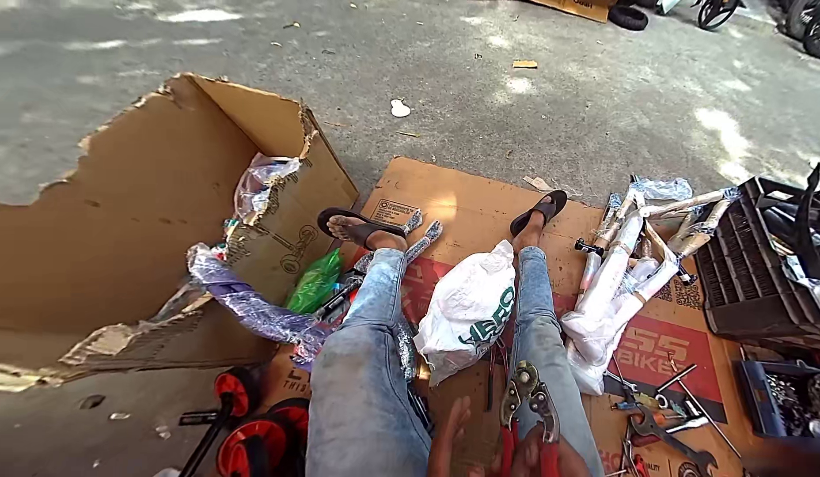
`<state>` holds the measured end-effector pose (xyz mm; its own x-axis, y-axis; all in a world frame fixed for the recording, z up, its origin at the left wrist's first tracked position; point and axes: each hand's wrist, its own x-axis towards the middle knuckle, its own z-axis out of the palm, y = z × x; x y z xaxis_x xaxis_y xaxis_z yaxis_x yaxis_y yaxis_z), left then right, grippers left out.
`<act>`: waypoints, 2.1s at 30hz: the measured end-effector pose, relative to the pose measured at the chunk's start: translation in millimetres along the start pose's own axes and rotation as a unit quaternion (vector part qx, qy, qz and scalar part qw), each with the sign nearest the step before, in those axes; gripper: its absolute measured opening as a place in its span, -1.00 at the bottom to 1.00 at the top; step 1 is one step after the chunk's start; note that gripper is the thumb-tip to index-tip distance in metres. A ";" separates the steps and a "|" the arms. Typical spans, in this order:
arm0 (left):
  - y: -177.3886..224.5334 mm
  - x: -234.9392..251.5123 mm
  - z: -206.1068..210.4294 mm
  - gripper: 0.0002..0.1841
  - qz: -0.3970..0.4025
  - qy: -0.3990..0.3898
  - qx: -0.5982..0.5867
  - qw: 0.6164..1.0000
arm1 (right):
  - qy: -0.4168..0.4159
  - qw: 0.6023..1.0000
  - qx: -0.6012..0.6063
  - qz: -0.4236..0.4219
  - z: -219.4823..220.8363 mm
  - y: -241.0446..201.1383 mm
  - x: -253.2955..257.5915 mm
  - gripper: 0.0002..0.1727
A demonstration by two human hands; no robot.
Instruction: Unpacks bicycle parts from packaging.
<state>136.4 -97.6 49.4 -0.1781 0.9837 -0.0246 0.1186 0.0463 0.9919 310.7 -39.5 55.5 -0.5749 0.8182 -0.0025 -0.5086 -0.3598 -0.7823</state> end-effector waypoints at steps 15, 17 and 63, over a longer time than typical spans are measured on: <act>-59.4 120.4 -58.1 -0.64 -0.301 0.137 0.239 0.913 | -0.177 0.900 -0.325 0.229 -53.9 -30.1 66.9 -0.67; -58.5 118.5 -58.3 -0.71 -0.292 0.141 0.247 0.913 | -0.198 0.897 -0.307 0.250 -52.0 -17.5 78.4 -0.68; -50.9 98.9 -93.1 -0.87 -0.272 0.141 0.086 0.948 | -0.144 0.879 0.260 0.373 -50.0 89.3 113.9 -0.71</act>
<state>21.8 -18.9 8.1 -0.5100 0.7218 -0.4678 0.0878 0.5847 0.8065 231.8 44.0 -45.8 -0.9731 0.1470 -0.1772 -0.1021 -0.9653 -0.2403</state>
